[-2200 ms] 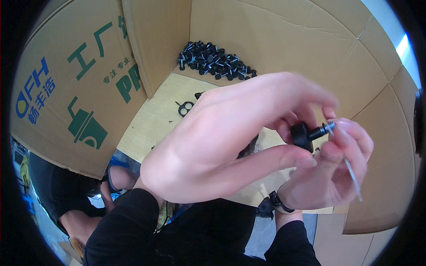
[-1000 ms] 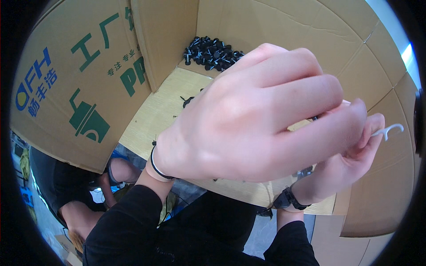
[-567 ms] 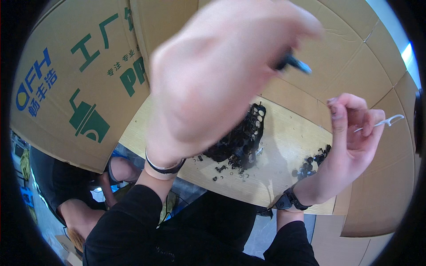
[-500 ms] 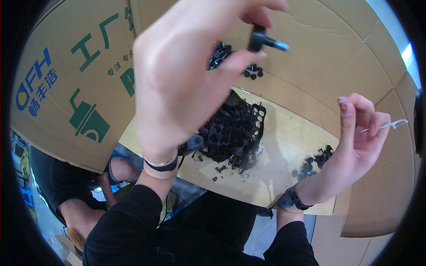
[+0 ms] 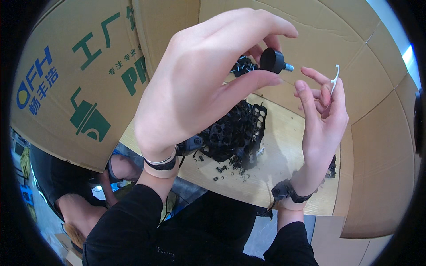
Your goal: Assembling small plastic and metal components using a dental floss pick for fine manipulation.
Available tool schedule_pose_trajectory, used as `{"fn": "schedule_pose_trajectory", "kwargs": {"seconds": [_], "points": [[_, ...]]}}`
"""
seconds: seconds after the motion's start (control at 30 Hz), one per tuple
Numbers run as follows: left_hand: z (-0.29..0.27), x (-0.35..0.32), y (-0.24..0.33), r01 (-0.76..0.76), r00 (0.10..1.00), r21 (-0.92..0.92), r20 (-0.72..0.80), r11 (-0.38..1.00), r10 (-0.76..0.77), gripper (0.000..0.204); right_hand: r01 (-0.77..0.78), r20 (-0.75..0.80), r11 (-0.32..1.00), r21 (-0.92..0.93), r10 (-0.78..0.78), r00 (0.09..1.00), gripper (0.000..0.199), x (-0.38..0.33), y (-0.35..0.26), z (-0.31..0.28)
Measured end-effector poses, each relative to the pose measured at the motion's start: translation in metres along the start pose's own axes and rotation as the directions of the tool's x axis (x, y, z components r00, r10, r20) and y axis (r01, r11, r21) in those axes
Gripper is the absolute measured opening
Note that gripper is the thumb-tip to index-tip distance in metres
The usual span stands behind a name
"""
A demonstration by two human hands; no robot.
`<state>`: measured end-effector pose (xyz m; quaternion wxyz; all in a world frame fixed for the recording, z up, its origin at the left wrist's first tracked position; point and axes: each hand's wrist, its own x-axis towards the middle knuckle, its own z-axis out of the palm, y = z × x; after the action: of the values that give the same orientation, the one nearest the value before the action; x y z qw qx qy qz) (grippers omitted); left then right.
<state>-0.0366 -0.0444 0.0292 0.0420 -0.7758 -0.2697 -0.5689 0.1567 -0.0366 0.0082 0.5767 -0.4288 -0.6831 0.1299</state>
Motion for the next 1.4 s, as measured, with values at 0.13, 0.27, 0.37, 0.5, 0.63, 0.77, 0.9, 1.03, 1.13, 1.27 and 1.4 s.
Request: {"fn": "schedule_pose_trajectory", "kwargs": {"seconds": [0.13,0.27,0.37,0.5,0.63,0.77,0.9,1.03,1.13,1.27,1.4], "points": [[0.002,0.005,0.001,-0.095,0.995,-0.029,0.004,0.995,0.095,0.042,0.053,-0.011,0.995,0.088,-0.052,0.999,0.021,-0.002,0.009,-0.003],[0.000,0.003,0.005,0.081,0.996,0.016,0.035,0.997,-0.082,0.037,0.056,-0.029,0.990,0.126,-0.053,0.998,0.025,-0.004,0.004,0.001],[0.007,-0.002,-0.002,0.144,0.987,-0.320,-0.016,0.936,-0.157,0.034,0.141,-0.098,0.983,0.115,-0.131,0.987,0.026,-0.004,0.006,0.000],[0.011,-0.004,-0.006,-0.041,0.999,-0.289,0.003,0.957,0.043,0.034,0.210,-0.119,0.977,0.040,-0.204,0.972,0.027,-0.013,-0.007,-0.011],[0.008,-0.004,0.009,0.223,0.973,-0.433,0.048,0.873,-0.225,0.044,0.324,-0.139,0.920,0.222,-0.299,0.944,0.025,-0.017,-0.010,-0.006],[0.006,-0.007,0.010,0.283,0.957,-0.448,0.189,0.848,-0.219,0.048,0.426,-0.047,0.893,0.145,-0.423,0.905,0.019,-0.019,-0.006,-0.004],[0.005,-0.007,0.021,0.403,0.915,-0.642,0.289,0.652,-0.281,0.044,0.457,-0.046,0.887,0.070,-0.455,0.889,0.014,-0.018,-0.004,-0.009],[0.006,-0.006,0.027,0.421,0.907,-0.640,0.307,0.643,-0.289,0.044,0.476,-0.048,0.878,0.052,-0.474,0.879,0.012,-0.019,-0.008,-0.010],[0.006,-0.007,0.026,0.427,0.904,-0.639,0.307,0.640,-0.296,0.045,0.475,-0.061,0.878,0.059,-0.471,0.880,0.012,-0.020,-0.006,-0.008],[0.007,-0.008,0.027,0.426,0.905,-0.641,0.300,0.638,-0.302,0.047,0.460,-0.076,0.879,0.122,-0.454,0.888,0.013,-0.021,-0.005,-0.007],[0.003,-0.007,0.026,0.420,0.906,-0.610,0.322,0.672,-0.273,0.049,0.349,-0.091,0.885,0.307,-0.337,0.937,0.017,-0.024,-0.012,-0.005]]}}
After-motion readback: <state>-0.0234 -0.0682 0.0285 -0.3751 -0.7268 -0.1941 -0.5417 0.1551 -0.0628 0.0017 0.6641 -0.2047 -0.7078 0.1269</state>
